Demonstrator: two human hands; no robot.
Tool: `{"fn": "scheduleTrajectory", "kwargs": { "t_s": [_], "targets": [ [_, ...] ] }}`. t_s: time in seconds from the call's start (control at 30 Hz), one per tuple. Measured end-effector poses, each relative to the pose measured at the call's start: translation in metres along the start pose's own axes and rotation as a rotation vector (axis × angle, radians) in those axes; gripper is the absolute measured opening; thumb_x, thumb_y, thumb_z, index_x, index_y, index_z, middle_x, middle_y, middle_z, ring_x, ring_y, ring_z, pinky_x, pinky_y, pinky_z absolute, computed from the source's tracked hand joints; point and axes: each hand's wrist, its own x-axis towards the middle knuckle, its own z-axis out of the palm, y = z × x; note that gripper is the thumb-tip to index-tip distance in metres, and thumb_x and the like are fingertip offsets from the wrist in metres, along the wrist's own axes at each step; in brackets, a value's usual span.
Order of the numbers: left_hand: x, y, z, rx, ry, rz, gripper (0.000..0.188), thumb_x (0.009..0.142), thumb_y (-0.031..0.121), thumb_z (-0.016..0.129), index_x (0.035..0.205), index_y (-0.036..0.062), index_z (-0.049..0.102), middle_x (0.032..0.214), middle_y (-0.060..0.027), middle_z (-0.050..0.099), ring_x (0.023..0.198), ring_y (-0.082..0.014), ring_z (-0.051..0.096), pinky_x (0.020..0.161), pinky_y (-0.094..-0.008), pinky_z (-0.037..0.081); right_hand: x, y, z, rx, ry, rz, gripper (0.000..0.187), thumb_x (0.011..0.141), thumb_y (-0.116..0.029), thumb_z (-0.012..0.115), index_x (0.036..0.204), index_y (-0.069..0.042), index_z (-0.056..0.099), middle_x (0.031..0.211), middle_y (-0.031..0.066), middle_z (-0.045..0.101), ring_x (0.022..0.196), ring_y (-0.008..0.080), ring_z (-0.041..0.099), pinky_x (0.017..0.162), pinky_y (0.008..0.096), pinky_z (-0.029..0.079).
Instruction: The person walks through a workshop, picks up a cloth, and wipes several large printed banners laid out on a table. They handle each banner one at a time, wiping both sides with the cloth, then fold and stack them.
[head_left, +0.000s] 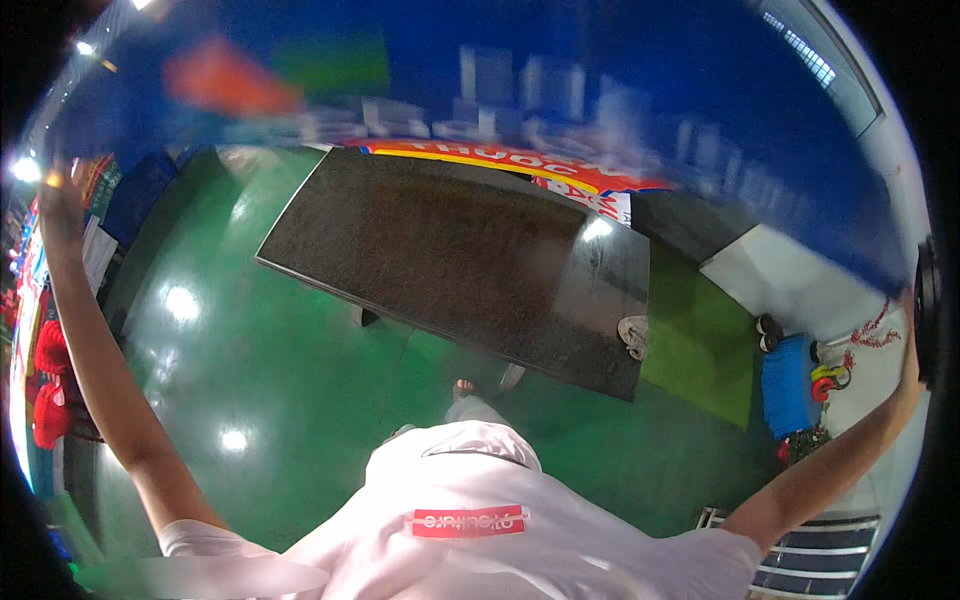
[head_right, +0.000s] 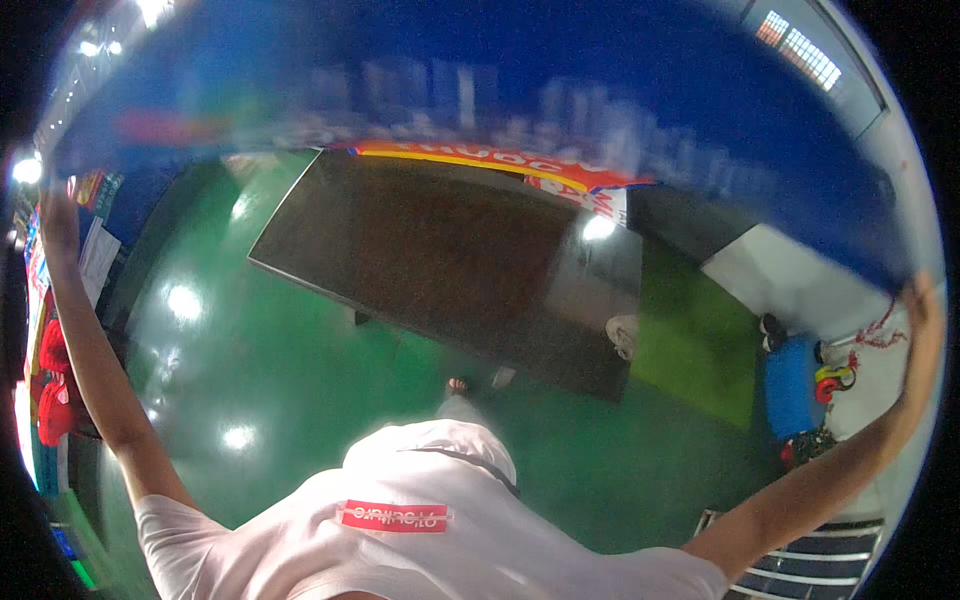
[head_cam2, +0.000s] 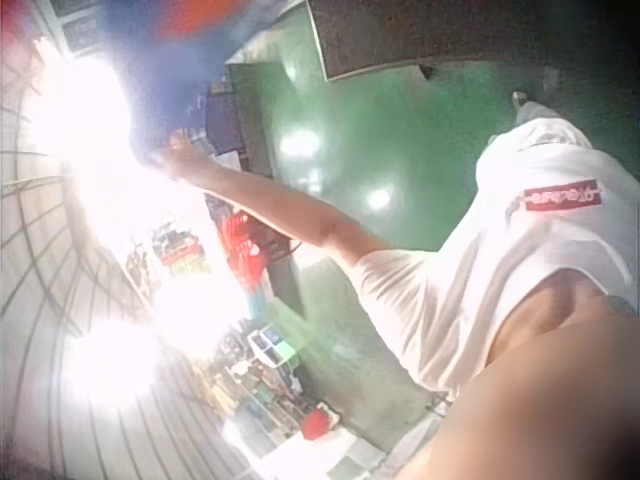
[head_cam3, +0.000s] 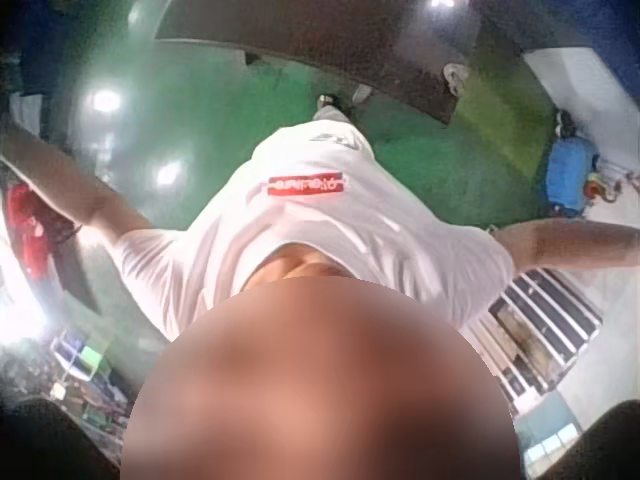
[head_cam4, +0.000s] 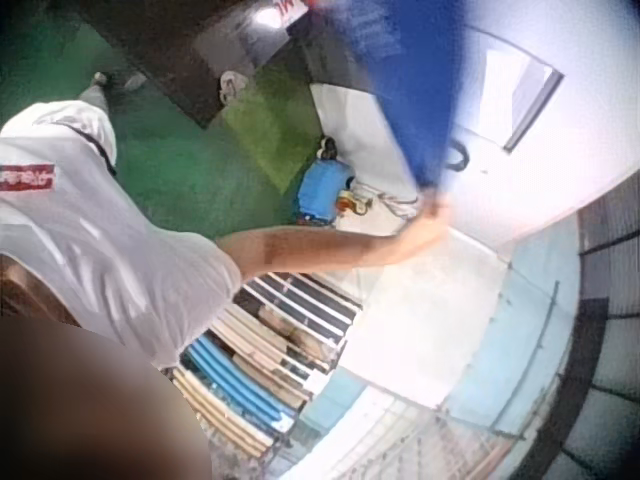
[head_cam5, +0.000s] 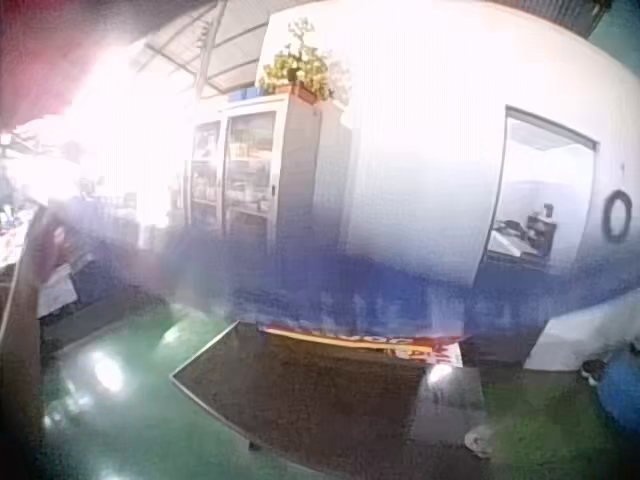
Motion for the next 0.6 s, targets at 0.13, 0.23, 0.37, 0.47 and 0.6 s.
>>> {"fn": "scheduleTrajectory", "kwargs": {
  "t_s": [0.13,0.23,0.37,0.47,0.6],
  "targets": [
    [-0.11,-0.016,-0.014,-0.649,-0.305,-0.063,0.042,0.087,0.039,0.067,0.103,0.0019,0.054,0.091,-0.0085,0.06,0.084,-0.0186,0.06,0.096,-0.0416,0.046,-0.14,-0.003,0.02,0.359,-0.362,0.09,0.01,0.086,-0.009,0.056,0.092,-0.003,0.062,0.095,0.0037,0.06,0.094,0.0154,0.055,0.086,0.0279,0.042],
    [-0.176,-0.019,-0.018,-0.51,-0.425,-0.274,0.044,0.082,0.041,0.073,0.097,0.0027,0.057,0.086,-0.0059,0.062,0.082,-0.0164,0.062,0.092,-0.0414,0.048,-0.205,-0.017,0.058,0.352,-0.504,0.204,0.02,0.07,0.005,0.054,0.086,0.0,0.065,0.09,0.0072,0.063,0.09,0.0201,0.06,0.085,0.0298,0.044],
    [-0.229,-0.036,0.026,-0.301,-0.572,-0.771,0.026,0.083,0.019,0.073,0.098,0.0016,0.06,0.094,-0.0043,0.066,0.09,-0.0125,0.061,0.087,-0.0309,0.047,-0.228,-0.035,0.153,0.385,-0.676,0.32,0.02,0.072,0.005,0.057,0.089,0.0,0.067,0.092,0.0084,0.06,0.087,0.0196,0.059,0.077,0.0282,0.047],
    [-0.248,-0.061,0.084,-0.364,-0.662,-0.75,0.018,0.086,0.005,0.065,0.103,0.0024,0.062,0.098,-0.001,0.066,0.095,-0.0087,0.06,0.089,-0.0258,0.044,-0.22,-0.035,0.232,0.321,-0.655,0.243,0.015,0.078,0.001,0.062,0.092,0.0,0.067,0.094,0.0101,0.062,0.09,0.0216,0.062,0.078,0.0297,0.048],
    [-0.257,-0.092,0.134,-0.319,-0.516,-0.796,0.015,0.088,0.005,0.064,0.102,0.0026,0.063,0.094,0.001,0.064,0.092,-0.0084,0.058,0.088,-0.0253,0.043,-0.191,-0.011,0.304,0.366,-0.467,0.187,0.017,0.079,-0.008,0.069,0.093,0.001,0.066,0.094,0.0111,0.065,0.088,0.0236,0.063,0.078,0.0319,0.048]
  ]
}}
